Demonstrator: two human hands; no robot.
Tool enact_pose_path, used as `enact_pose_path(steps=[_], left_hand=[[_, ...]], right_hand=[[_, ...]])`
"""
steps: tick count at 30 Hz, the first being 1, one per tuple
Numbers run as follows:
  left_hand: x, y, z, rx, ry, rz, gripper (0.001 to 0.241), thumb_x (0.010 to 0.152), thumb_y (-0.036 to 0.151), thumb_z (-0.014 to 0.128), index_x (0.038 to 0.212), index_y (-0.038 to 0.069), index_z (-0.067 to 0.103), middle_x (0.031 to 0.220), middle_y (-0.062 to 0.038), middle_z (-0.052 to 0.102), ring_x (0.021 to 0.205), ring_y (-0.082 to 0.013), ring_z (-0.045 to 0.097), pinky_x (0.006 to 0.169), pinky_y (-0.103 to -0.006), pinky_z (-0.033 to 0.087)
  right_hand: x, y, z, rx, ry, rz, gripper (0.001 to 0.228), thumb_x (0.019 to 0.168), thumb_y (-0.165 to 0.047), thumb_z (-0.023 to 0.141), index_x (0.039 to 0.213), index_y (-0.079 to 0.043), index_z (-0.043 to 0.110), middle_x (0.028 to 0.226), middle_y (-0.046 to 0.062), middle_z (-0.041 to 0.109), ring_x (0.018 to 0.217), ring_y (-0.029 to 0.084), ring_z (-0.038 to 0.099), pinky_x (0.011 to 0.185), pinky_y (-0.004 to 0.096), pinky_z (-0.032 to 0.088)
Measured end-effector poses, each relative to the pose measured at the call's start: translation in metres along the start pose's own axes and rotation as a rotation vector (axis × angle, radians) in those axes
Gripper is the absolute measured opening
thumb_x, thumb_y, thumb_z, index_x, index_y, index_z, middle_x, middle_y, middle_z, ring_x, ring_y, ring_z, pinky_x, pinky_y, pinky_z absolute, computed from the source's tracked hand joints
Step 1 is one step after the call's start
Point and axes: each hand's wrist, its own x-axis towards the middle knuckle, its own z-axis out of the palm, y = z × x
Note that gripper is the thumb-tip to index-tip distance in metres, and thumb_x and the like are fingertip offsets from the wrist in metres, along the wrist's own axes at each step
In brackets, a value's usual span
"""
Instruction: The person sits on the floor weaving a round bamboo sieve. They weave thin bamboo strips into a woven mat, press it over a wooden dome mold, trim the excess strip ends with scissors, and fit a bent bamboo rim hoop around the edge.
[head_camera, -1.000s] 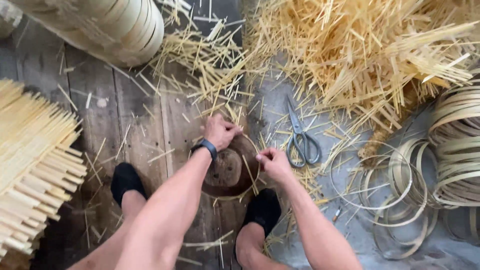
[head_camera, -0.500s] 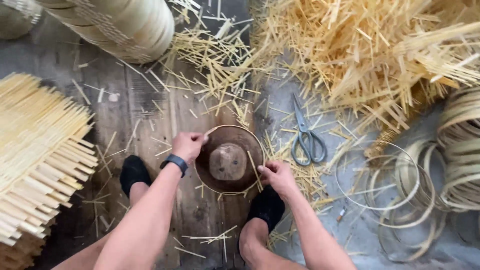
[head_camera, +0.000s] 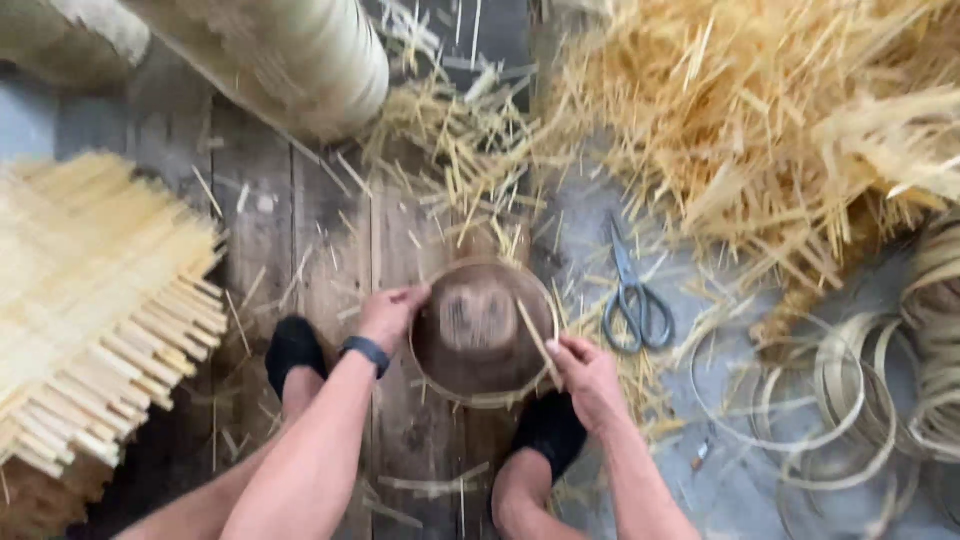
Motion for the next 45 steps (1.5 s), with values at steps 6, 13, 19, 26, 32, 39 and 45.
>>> enact_pose_path(steps=[6, 13, 19, 26, 32, 39, 45], left_hand=[[-0.063, -0.072, 0.021, -0.631, -0.247, -0.247, 0.024, 0.091, 0.02, 0.068, 0.11, 0.005, 0.067, 0.106, -0.01, 0.076, 0.09, -0.0211, 0.075, 0.073, -0.0382, 0.064], [-0.076, -0.066, 0.039, -0.496, -0.062, -0.166, 0.022, 0.098, 0.014, 0.065, 0.111, -0.003, 0.069, 0.104, -0.013, 0.075, 0.088, -0.0233, 0.074, 0.077, -0.0382, 0.066], [-0.099, -0.008, 0.003, -0.38, -0.043, -0.108, 0.02, 0.096, 0.012, 0.065, 0.109, -0.002, 0.072, 0.101, -0.011, 0.075, 0.082, -0.0196, 0.072, 0.071, -0.0378, 0.065], [-0.183, 0.113, 0.016, 0.411, 0.016, 0.75, 0.038, 0.087, 0.031, 0.075, 0.116, 0.008, 0.073, 0.088, -0.012, 0.078, 0.075, -0.0198, 0.07, 0.066, -0.0322, 0.056], [-0.178, 0.117, 0.042, 0.336, -0.014, 0.911, 0.05, 0.104, 0.046, 0.059, 0.133, 0.006, 0.067, 0.113, -0.019, 0.076, 0.1, -0.0285, 0.076, 0.082, -0.0363, 0.06], [-0.045, 0.058, -0.018, 0.53, 0.332, 0.362, 0.058, 0.095, 0.058, 0.057, 0.104, 0.005, 0.078, 0.083, -0.024, 0.074, 0.075, -0.0301, 0.072, 0.069, -0.0413, 0.053], [0.034, -0.009, -0.049, 0.411, 0.397, 0.328, 0.068, 0.104, 0.06, 0.057, 0.101, -0.006, 0.074, 0.085, -0.027, 0.07, 0.076, -0.0341, 0.067, 0.075, -0.0471, 0.051]], right_hand=[[0.036, 0.078, -0.019, -0.056, -0.028, 0.127, 0.022, 0.091, -0.012, 0.07, 0.098, 0.009, 0.071, 0.08, 0.018, 0.076, 0.066, 0.026, 0.075, 0.058, 0.038, 0.064], [0.03, 0.079, -0.003, -0.157, 0.124, 0.119, 0.017, 0.093, -0.008, 0.069, 0.095, 0.009, 0.071, 0.078, 0.019, 0.074, 0.06, 0.027, 0.072, 0.055, 0.039, 0.062], [0.006, 0.044, 0.012, -0.206, 0.079, 0.064, 0.029, 0.096, -0.016, 0.067, 0.11, 0.009, 0.068, 0.09, 0.02, 0.074, 0.072, 0.026, 0.075, 0.061, 0.039, 0.063], [-0.029, -0.016, 0.053, -0.123, -0.02, -0.233, 0.093, 0.072, -0.03, 0.082, 0.149, -0.008, 0.034, 0.133, 0.017, 0.057, 0.119, 0.026, 0.062, 0.094, 0.039, 0.056], [-0.022, -0.002, 0.059, -0.226, 0.093, -0.38, 0.091, 0.07, -0.034, 0.086, 0.145, 0.001, 0.048, 0.128, 0.018, 0.065, 0.115, 0.025, 0.066, 0.098, 0.035, 0.053], [-0.03, 0.008, -0.006, 0.482, -0.238, -0.317, 0.071, 0.073, -0.018, 0.068, 0.14, 0.0, 0.053, 0.126, 0.014, 0.066, 0.114, 0.026, 0.067, 0.099, 0.04, 0.054], [-0.004, 0.078, -0.088, 0.722, -0.083, -0.33, 0.056, 0.088, -0.03, 0.061, 0.134, 0.001, 0.058, 0.127, 0.015, 0.067, 0.116, 0.032, 0.066, 0.103, 0.047, 0.052]])
